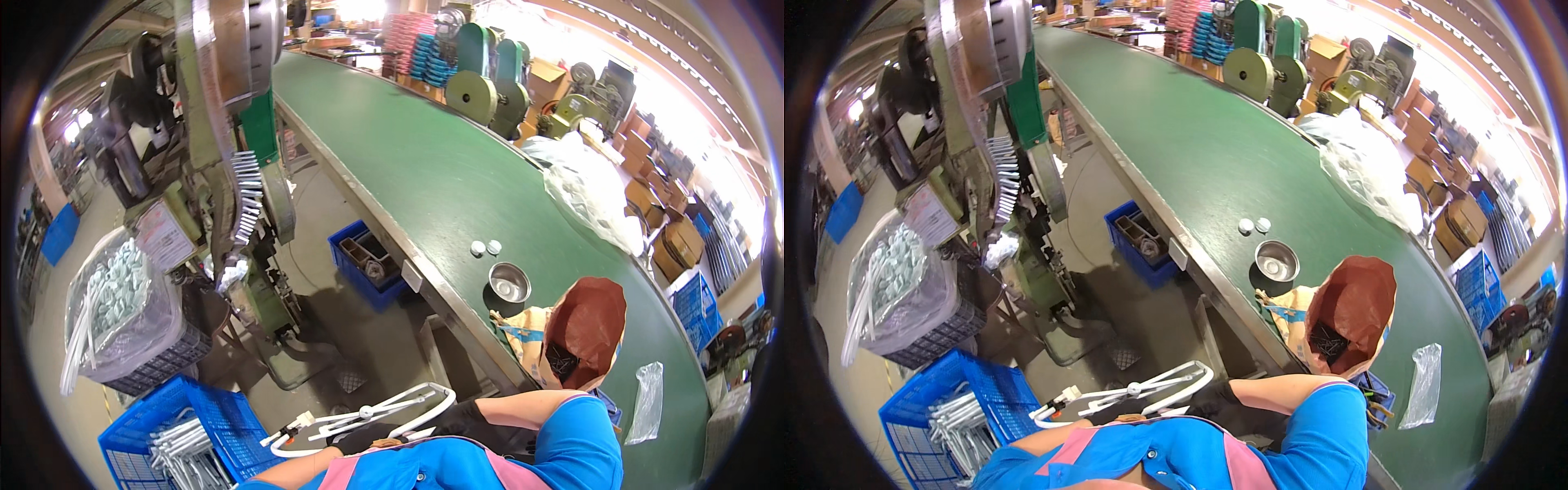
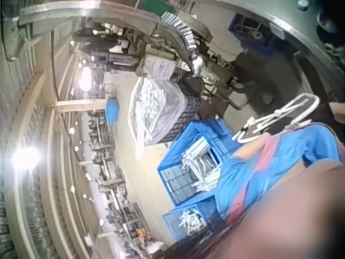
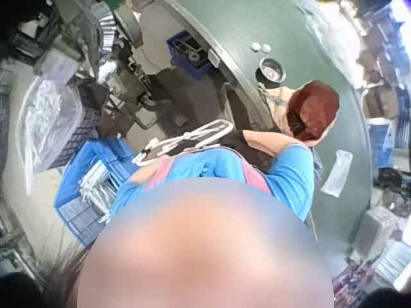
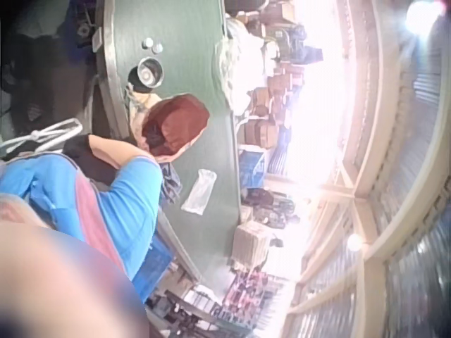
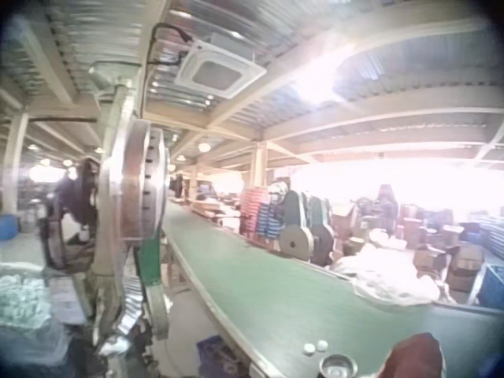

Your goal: The person assembles white plastic hangers by inserting a central plastic cap onto the ends of metal rods. They pick rods from a blue crate, attach the cap, and place the finished hanger into another crate. The process is repeated continuously.

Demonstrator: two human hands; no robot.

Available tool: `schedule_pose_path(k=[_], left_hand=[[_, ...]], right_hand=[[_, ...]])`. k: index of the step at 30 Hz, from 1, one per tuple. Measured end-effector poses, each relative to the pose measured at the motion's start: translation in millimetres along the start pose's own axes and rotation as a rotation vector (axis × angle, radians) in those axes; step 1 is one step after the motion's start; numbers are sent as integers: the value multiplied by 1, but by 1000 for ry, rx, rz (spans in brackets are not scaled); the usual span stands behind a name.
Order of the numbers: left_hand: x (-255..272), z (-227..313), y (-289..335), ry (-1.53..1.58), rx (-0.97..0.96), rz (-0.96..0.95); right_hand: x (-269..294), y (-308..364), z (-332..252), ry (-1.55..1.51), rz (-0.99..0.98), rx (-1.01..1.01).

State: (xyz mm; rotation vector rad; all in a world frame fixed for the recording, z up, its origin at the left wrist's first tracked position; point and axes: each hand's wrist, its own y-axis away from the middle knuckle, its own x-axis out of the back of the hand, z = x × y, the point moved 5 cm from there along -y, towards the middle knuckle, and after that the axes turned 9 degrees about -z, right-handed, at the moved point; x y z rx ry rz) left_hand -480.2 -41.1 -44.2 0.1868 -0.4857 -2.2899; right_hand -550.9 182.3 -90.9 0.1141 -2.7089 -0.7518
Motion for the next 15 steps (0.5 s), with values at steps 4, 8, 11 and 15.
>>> schedule_pose_path(k=[4,8,11,15], left_hand=[[-2,-5,-4,12,-27,25],[-4,-6,-8,15,-49,30],[-2,-5,-8,13,-66,43],[0,-7,2,20,-78,84]], right_hand=[[19,10,-32,451,14,-187],[46,26,-79,850,257,-307],[62,29,-108,1013,322,-301],[71,23,-127,866,273,-319]])
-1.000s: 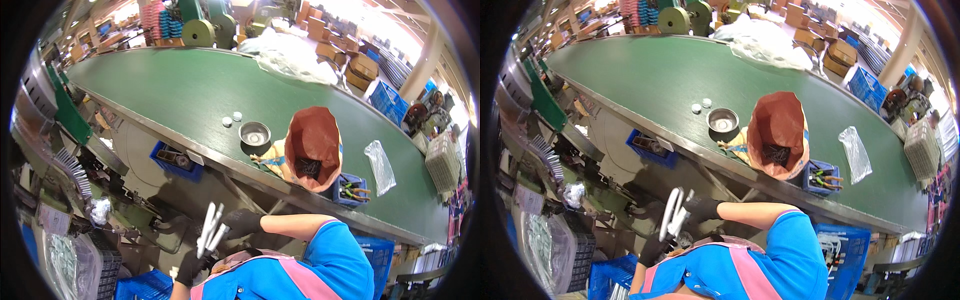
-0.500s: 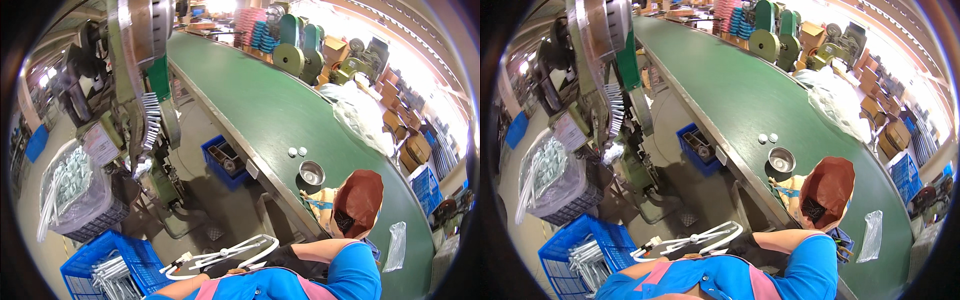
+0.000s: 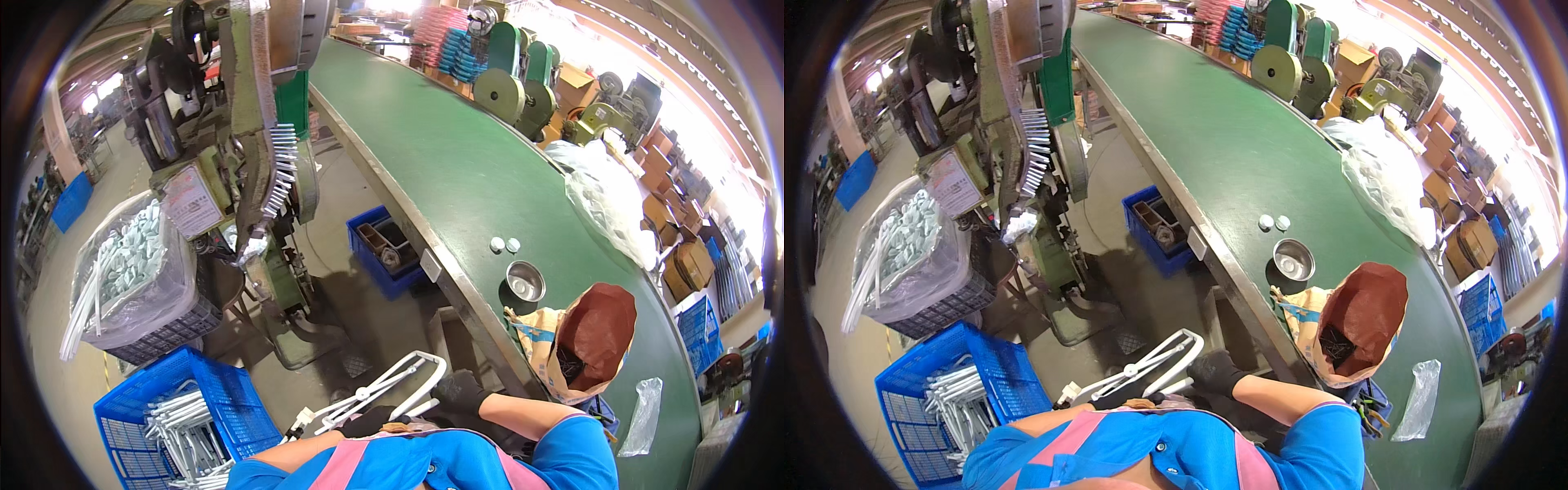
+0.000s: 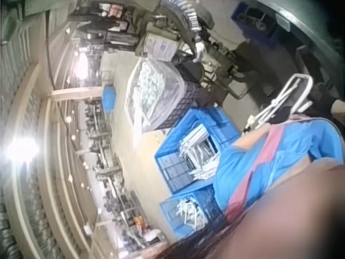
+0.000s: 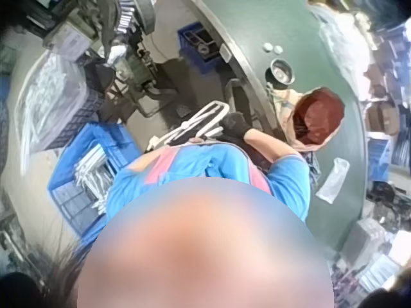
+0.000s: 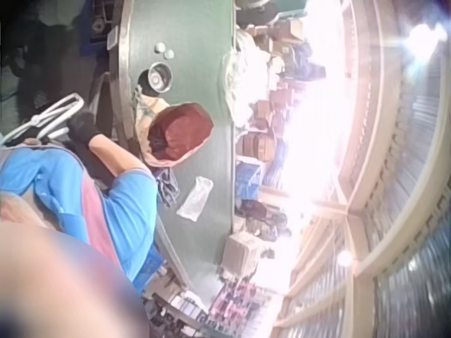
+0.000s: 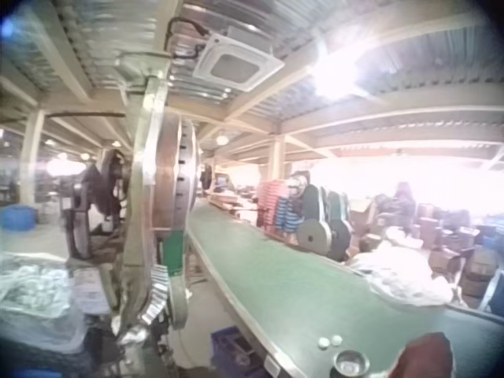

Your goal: The person assembles white plastic hangers by inserting a central plastic cap onto the ends of metal rods. They pick rods from a blue crate, attach the cap, and place the finished hanger into another crate. The process is repeated continuously.

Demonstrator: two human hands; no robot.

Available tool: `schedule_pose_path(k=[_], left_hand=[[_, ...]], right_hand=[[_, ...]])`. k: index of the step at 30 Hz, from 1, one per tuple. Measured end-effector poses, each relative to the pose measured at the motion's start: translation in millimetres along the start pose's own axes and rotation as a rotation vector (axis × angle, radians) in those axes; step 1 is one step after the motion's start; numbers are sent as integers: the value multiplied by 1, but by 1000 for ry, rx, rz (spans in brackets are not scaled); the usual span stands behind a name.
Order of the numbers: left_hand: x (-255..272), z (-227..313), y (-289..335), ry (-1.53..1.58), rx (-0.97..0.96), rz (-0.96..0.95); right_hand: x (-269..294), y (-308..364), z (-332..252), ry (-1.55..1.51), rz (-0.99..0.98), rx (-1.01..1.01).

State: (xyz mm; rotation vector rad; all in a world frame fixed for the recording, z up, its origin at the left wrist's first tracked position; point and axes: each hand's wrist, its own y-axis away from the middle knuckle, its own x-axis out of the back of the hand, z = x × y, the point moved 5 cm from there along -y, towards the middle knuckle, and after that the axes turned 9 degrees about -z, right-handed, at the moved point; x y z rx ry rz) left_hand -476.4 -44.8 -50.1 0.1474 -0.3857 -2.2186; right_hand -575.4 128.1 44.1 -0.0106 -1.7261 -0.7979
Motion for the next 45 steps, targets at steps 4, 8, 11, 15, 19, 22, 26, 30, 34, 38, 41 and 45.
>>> schedule_pose_path(k=[4,8,11,15,19,22,26,30,34,38,41,45], left_hand=[[-2,-4,-1,-4,-38,-16],[-5,-16,-1,-5,-65,-23],[-5,-25,-9,-17,-78,-52],[-11,-48,-13,-41,-115,-92],[6,32,16,-123,-29,-30],[4,15,21,-42,-52,51],[-3,1,31,7,-9,-14],[-5,0,37,93,45,-39],[-7,-16,40,477,179,57],[4,-13,47,63,80,263],[10,4,59,173,210,277],[14,20,76,150,222,365]], right_hand=[[-88,-10,19,-365,-175,147],[-97,-15,17,-665,-99,262],[-89,-16,10,-743,-75,264],[-19,-7,-2,-56,-5,52],[-1,-23,3,119,477,166],[1,-35,-6,69,293,83],[-38,-21,1,-293,-135,116],[-87,-2,94,-61,-272,-70],[2,21,111,-639,272,-413],[-31,-5,170,-1289,664,-413],[-83,-17,258,-1407,762,-442],[-66,-14,278,-2051,1252,-374]])
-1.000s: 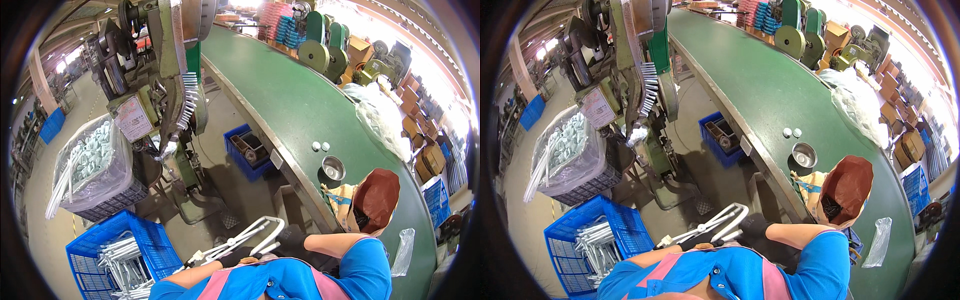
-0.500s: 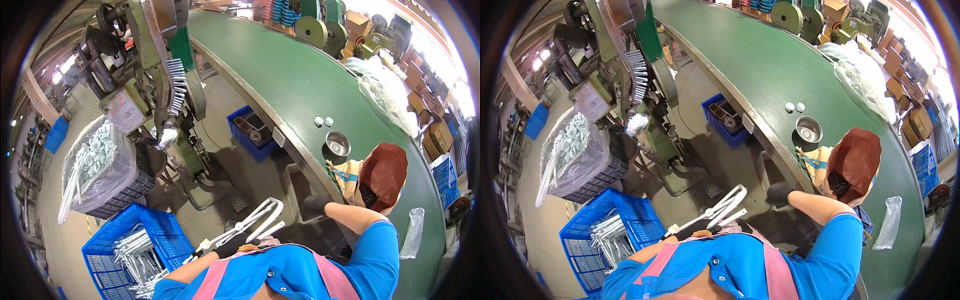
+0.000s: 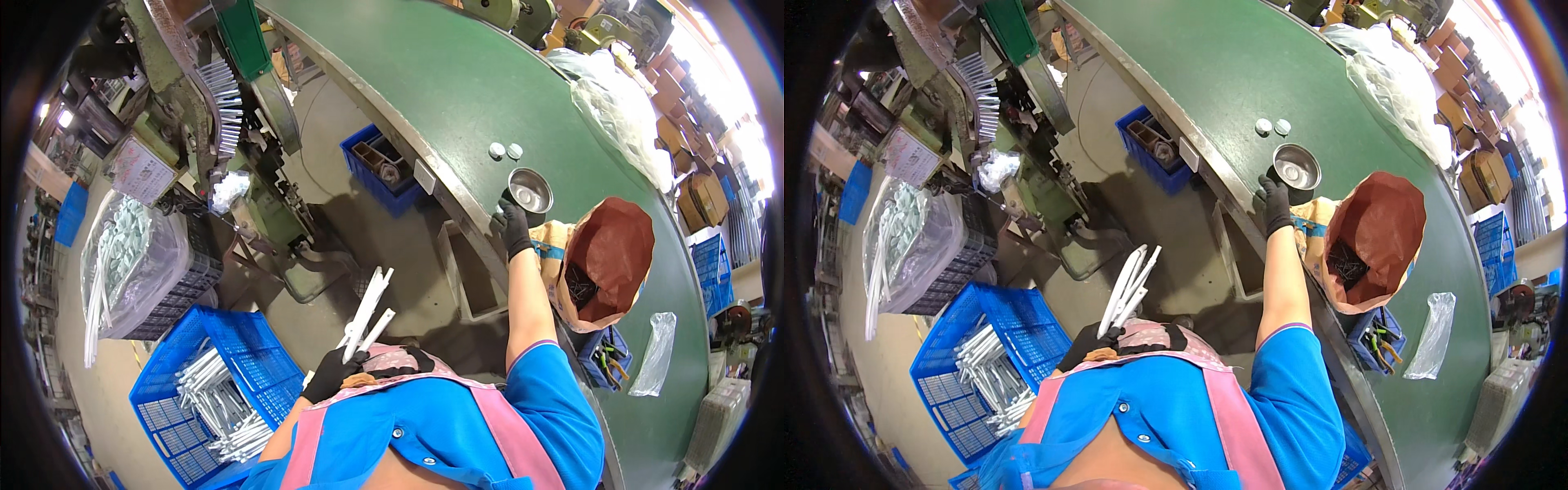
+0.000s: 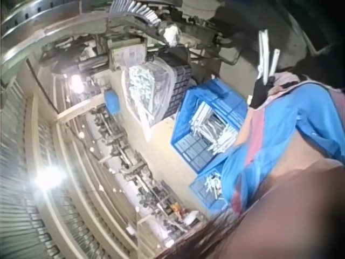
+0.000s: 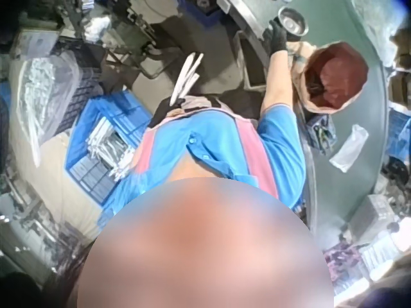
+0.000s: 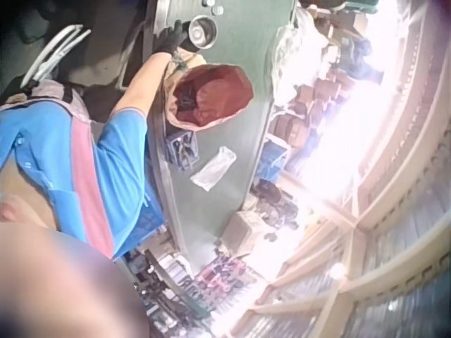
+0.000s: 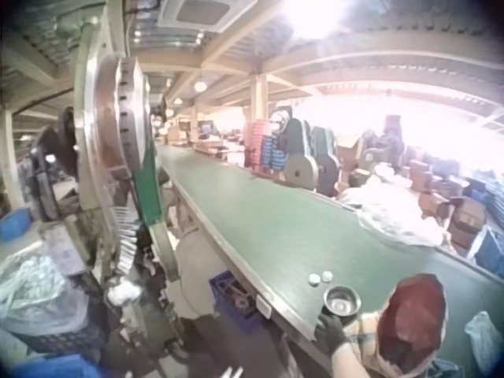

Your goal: The person assembles white plastic hangers by inserting a central plastic cap onto the ends of metal rods. They pick rods from a blue crate, attach the cap, and place the finished hanger into another crate. The process is repeated continuously.

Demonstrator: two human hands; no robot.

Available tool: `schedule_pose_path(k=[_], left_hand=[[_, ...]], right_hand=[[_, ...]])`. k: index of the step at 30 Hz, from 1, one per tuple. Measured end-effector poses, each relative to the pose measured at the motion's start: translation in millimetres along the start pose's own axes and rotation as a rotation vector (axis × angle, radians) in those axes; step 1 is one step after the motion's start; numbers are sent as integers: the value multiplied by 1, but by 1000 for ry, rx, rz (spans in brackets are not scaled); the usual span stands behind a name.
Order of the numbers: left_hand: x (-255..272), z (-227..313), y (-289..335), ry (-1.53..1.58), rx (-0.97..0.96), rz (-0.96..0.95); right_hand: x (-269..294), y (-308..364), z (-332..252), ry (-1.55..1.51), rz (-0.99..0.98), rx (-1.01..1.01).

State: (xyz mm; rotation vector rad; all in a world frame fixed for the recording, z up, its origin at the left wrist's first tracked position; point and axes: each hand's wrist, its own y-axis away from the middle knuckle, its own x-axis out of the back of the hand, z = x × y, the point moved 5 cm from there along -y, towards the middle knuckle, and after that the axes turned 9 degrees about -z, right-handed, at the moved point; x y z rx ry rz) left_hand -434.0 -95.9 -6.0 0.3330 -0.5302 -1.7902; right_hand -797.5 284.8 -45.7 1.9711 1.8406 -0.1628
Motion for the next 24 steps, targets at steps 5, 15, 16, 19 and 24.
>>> schedule_pose_path(k=[5,15,16,19,24], left_hand=[[15,11,12,7,118,90],[90,12,14,121,68,181],[100,16,12,156,57,218],[132,20,-16,183,71,204],[169,73,-77,-29,-246,123]], right_hand=[[13,31,21,-80,5,180],[-156,158,110,340,-429,-344],[-184,170,123,433,-583,-369],[-257,213,142,496,-927,-482],[-322,239,136,790,-1038,-64]])
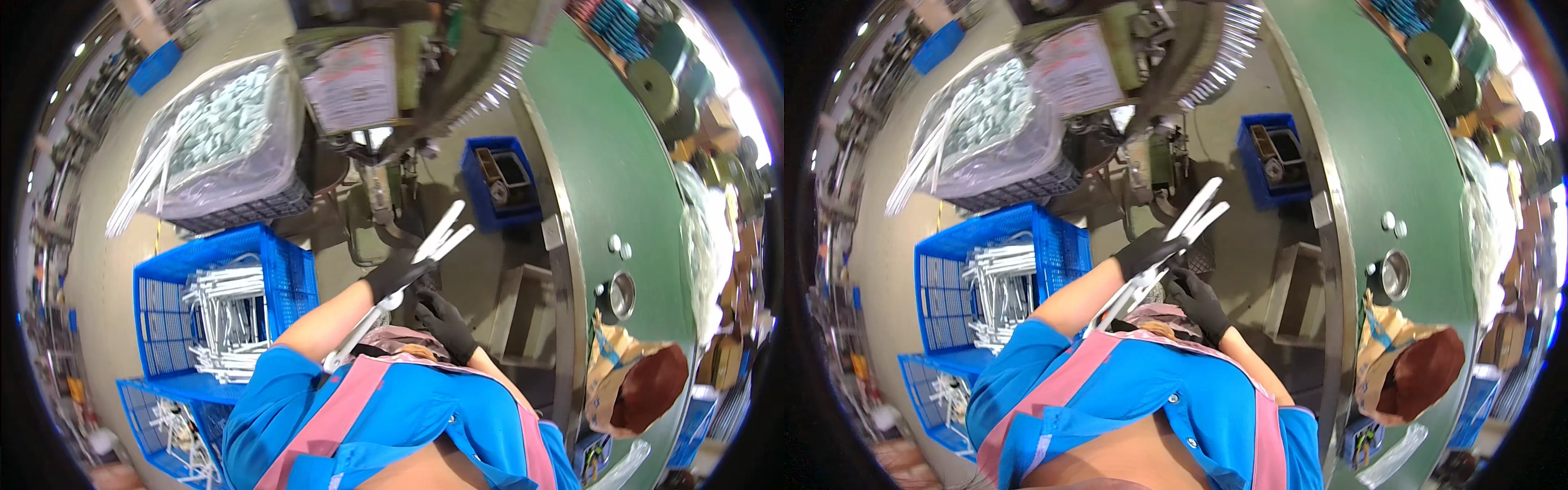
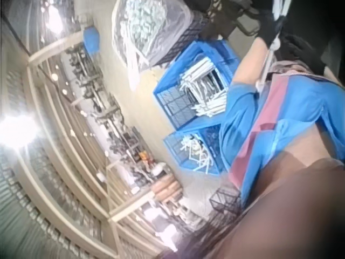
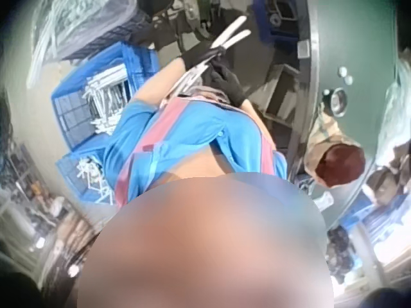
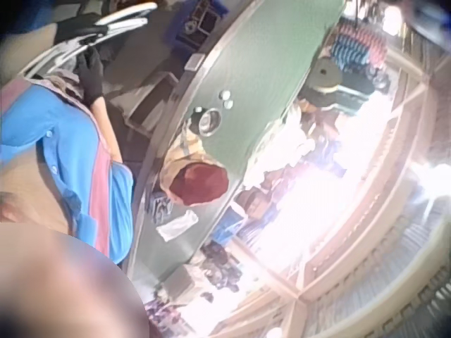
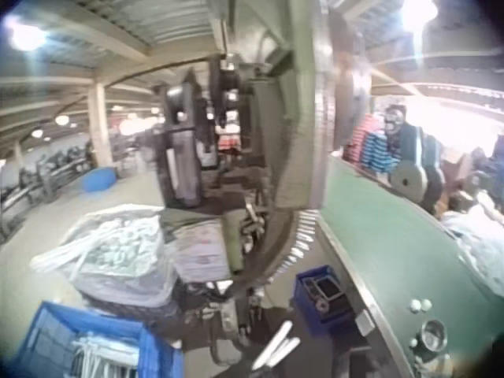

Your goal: The person assembles white plastic hangers by inserting a central plastic cap onto the ends of metal rods. They pick rods from a blue crate, attach the cap, and place the finished hanger into another crate. The process is repeated continuously.

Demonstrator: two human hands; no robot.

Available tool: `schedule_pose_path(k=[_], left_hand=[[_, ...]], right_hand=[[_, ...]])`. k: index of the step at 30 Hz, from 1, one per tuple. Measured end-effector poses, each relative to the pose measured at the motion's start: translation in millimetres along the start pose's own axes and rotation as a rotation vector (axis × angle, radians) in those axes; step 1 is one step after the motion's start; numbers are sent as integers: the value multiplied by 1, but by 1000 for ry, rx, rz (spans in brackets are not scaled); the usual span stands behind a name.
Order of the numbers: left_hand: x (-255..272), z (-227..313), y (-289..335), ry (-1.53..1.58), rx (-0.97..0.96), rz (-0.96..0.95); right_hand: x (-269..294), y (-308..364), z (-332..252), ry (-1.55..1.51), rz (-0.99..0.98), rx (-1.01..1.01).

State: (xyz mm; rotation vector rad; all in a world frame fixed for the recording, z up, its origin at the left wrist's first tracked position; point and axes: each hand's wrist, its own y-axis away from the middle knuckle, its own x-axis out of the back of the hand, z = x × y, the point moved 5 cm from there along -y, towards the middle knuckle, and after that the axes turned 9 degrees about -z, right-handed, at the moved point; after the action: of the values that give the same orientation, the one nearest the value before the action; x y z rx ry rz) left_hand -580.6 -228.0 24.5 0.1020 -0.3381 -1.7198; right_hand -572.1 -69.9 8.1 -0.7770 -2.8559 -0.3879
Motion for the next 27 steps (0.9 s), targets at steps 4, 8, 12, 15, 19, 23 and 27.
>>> schedule_pose_path(k=[4,8,12,15,19,23,27], left_hand=[[0,4,-70,204,-5,-12],[-33,2,-142,718,-36,170],[-68,41,-129,968,-141,269],[-72,18,-102,359,-194,46],[1,-21,-21,-30,-345,-26],[142,-31,24,29,-212,752],[247,17,-13,-464,-396,928]], right_hand=[[7,-11,-11,-25,100,39],[42,-20,11,-56,316,63],[107,-2,31,122,457,-5],[122,24,-3,229,408,-25],[128,79,-2,362,328,-50],[107,106,-2,386,290,-298],[89,126,52,266,376,-342]])
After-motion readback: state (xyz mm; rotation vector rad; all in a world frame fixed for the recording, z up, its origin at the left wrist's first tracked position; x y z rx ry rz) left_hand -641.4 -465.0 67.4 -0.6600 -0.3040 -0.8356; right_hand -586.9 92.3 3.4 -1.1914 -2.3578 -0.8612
